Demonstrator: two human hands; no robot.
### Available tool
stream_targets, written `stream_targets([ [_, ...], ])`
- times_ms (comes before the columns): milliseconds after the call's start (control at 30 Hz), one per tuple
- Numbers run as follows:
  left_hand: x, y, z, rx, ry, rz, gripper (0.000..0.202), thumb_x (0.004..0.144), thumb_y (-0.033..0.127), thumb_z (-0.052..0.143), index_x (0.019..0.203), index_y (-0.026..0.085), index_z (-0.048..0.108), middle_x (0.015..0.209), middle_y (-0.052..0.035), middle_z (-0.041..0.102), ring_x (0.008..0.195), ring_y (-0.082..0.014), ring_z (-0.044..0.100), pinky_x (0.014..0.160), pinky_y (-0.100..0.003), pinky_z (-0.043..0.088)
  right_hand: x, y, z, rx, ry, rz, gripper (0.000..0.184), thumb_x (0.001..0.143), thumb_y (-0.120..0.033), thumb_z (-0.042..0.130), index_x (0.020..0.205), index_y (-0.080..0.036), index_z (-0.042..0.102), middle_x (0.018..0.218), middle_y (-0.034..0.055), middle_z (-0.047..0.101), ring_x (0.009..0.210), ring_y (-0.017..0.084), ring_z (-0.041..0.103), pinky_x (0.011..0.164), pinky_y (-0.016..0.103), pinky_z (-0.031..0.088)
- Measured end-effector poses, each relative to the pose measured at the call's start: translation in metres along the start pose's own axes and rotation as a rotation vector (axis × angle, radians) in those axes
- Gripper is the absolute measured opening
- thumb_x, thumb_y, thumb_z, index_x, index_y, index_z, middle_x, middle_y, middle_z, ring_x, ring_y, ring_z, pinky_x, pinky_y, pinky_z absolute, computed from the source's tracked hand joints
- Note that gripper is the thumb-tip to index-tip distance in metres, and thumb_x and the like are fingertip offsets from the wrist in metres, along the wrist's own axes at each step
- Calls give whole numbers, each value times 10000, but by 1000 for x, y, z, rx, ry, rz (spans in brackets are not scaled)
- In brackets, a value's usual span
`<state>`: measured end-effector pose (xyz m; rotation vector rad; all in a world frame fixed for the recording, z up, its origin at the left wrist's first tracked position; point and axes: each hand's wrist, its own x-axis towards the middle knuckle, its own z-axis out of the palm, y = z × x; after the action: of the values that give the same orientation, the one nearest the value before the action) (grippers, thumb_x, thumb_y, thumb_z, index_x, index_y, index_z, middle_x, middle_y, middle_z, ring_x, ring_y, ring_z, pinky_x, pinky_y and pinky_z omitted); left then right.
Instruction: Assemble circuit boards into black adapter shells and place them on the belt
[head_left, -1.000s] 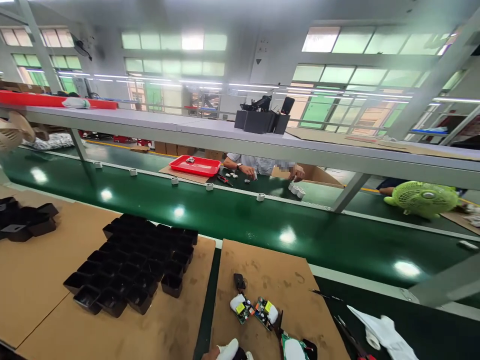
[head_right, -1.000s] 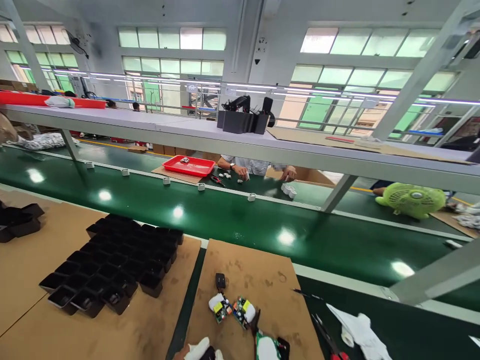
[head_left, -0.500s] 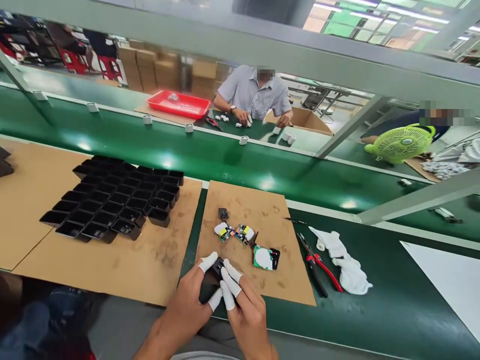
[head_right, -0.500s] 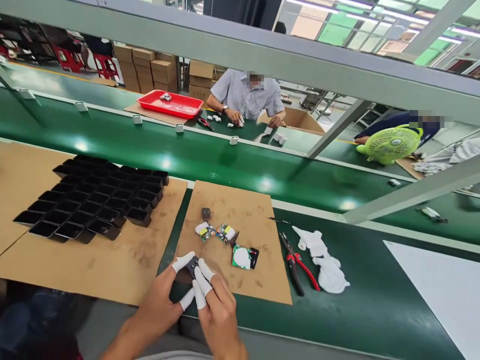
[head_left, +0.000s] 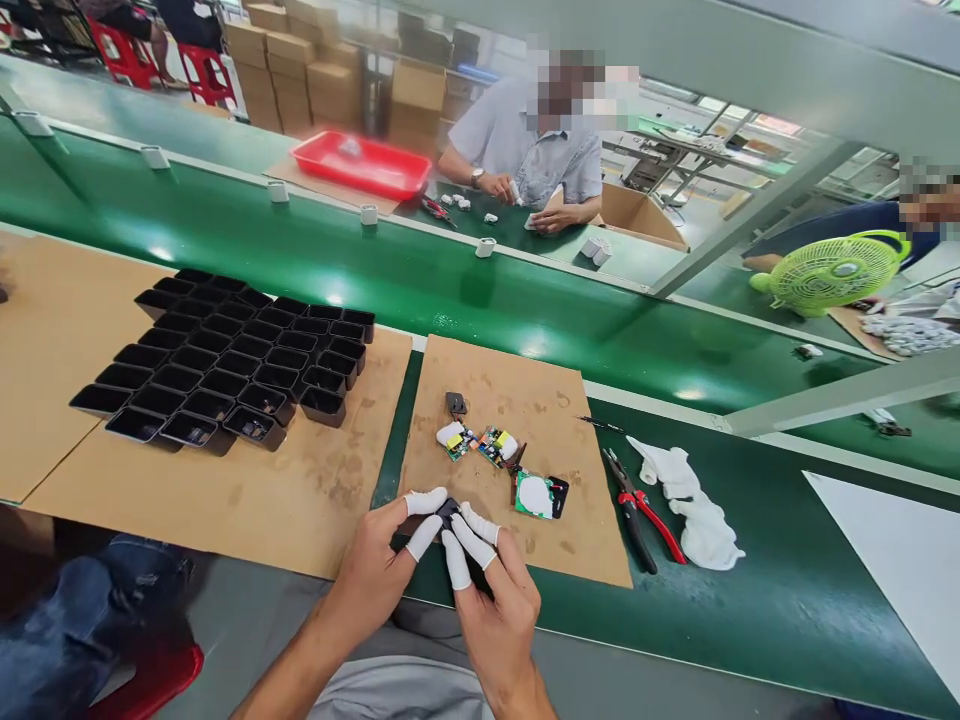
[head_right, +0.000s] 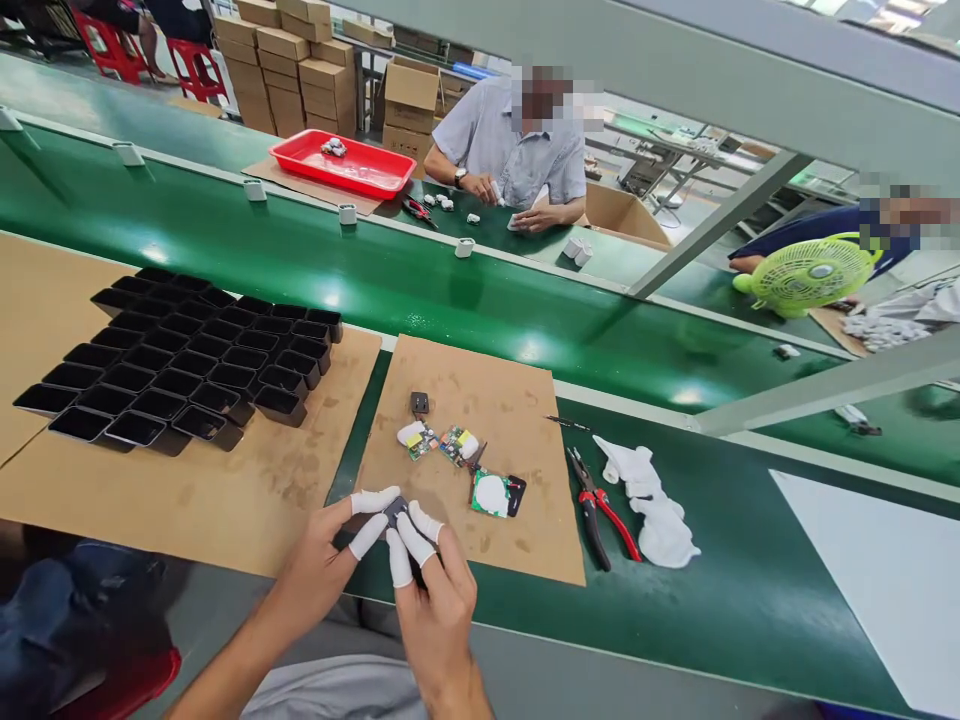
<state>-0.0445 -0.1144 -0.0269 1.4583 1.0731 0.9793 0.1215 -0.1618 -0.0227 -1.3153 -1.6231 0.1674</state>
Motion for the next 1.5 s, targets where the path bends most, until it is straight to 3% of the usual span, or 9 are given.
stream_targets([
  [167, 1, 3, 0, -23, 9, 6, 290, 1137, 324, 637, 1319, 239, 846, 1357, -84, 870, 1248, -267, 834, 1109, -402, 687, 1, -2, 5, 3, 35, 28, 394, 1043, -47, 748, 1358, -267, 837, 1180, 107, 843, 1066, 245, 861, 926, 358, 757],
  [300, 0, 2, 2, -14, 25, 13, 301, 1125, 284, 620, 1321, 224, 841, 1343, -94, 868, 1230, -266, 832, 1096, -402, 689, 3, -1, -5, -22, -41, -48, 464, 1034, -31, 747, 1415, -285, 826, 1204, 114, 864, 1117, 274, 866, 993, 398, 749],
  [500, -1, 1, 5, 9, 46, 33, 293, 1122, 275, 604, 1273, 222, 850, 1286, -98, 879, 1159, -262, 840, 1046, -400, 700, -7, 9, -25, -154, -199, -179, 625, 1074, -1, 651, 1657, -227, 636, 1422, 188, 821, 1345, 330, 808, 1057, 419, 736],
  [633, -2, 2, 4, 11, 34, 60, 303, 1131, 299, 587, 1255, 233, 856, 1269, -92, 879, 1136, -255, 836, 1026, -394, 701, -17, 14, -26, -220, -185, -178, 608, 1063, 17, 638, 1604, -254, 694, 1557, 181, 751, 1396, 349, 779, 1038, 404, 744],
  [900, -7, -4, -4, -38, 103, -6, 388, 1189, 438, 525, 1405, 228, 770, 1424, -126, 823, 1358, -303, 766, 1222, -501, 598, -12, 1, -20, -198, -112, -156, 701, 1040, 37, 694, 1674, -252, 621, 1538, 182, 763, 1387, 347, 786, 1111, 432, 718],
  [1067, -11, -9, -3, -82, 176, -46, 427, 1197, 490, 495, 1422, 216, 733, 1454, -148, 793, 1356, -300, 758, 1215, -494, 594, -7, 8, -13, -187, -127, -103, 580, 1056, 8, 690, 1572, -254, 720, 1469, 165, 804, 1366, 329, 800, 1113, 418, 712],
  [1267, -7, -3, -5, 7, 78, 10, 371, 1155, 410, 592, 1436, 240, 764, 1469, -116, 801, 1453, -316, 706, 1297, -523, 538, -1, 15, -15, -161, -131, -80, 521, 1086, -60, 688, 1557, -281, 730, 1508, 174, 774, 1349, 312, 807, 1045, 398, 727],
  [1367, -5, -2, -3, 105, -10, 81, 412, 1149, 329, 569, 1521, 237, 723, 1523, -112, 782, 1464, -299, 714, 1280, -492, 573, 2, 14, -14, -142, -134, -64, 569, 1083, -28, 667, 1587, -291, 702, 1490, 165, 785, 1345, 291, 805, 1053, 401, 720],
  [1500, -5, -2, -1, 147, -8, 127, 409, 1153, 285, 536, 1503, 211, 734, 1517, -132, 787, 1422, -289, 754, 1233, -466, 624, 11, 15, -18, -116, -201, -97, 579, 1097, -40, 647, 1615, -298, 679, 1441, 142, 819, 1302, 271, 822, 1044, 391, 720],
])
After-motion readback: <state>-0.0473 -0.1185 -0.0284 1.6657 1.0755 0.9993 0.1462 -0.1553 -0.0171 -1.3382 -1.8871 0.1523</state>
